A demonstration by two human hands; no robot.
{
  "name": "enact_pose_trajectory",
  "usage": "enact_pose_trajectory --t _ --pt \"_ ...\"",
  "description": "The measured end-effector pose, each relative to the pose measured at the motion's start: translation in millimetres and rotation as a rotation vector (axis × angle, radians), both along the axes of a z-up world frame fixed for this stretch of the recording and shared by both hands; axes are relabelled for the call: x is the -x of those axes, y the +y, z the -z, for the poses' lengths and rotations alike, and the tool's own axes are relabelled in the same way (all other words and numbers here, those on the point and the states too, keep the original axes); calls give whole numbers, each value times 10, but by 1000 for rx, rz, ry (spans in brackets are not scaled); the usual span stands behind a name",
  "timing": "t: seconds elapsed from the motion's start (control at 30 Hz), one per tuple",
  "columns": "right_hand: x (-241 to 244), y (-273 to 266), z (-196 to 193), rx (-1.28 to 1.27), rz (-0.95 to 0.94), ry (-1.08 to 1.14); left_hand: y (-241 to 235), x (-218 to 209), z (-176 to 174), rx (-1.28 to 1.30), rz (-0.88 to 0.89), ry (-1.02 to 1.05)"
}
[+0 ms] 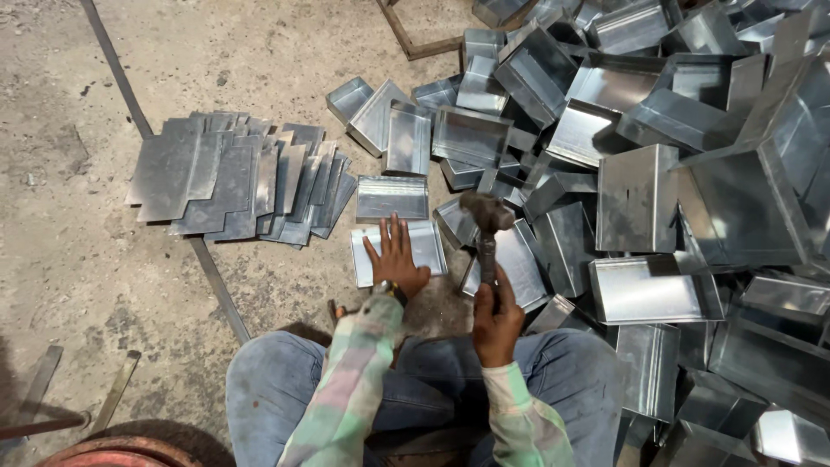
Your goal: The person hammers rectangular metal sheets by hand to fold their edges.
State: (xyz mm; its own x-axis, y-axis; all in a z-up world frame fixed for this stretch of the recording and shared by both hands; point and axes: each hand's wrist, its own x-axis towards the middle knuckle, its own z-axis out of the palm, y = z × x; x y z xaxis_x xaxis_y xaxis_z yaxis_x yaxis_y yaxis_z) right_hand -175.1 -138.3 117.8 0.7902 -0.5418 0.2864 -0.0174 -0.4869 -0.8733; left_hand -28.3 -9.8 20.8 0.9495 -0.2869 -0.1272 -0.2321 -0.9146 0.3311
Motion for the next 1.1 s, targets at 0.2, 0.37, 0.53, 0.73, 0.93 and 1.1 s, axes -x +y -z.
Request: enact_pose_trajectory --t 0.2,0.37,0.53,0.73,0.93,1.1 --pt "-32 58 38 185 -39 -58 23 250 44 36 10 -37" --pt "-151 -128 508 328 -21 196 15 197 -83 4 -1 11" --pt "-36 -170 544 257 -39 87 -57 101 71 34 -42 43" --pt "-189 -64 743 123 54 346 122 -642 699 150 61 -230" --pt "-43 -357 360 -68 48 213 326 -652 439 143 63 -369" --pt "90 -189 -211 -321 -99 21 368 -9 -358 80 88 -437"
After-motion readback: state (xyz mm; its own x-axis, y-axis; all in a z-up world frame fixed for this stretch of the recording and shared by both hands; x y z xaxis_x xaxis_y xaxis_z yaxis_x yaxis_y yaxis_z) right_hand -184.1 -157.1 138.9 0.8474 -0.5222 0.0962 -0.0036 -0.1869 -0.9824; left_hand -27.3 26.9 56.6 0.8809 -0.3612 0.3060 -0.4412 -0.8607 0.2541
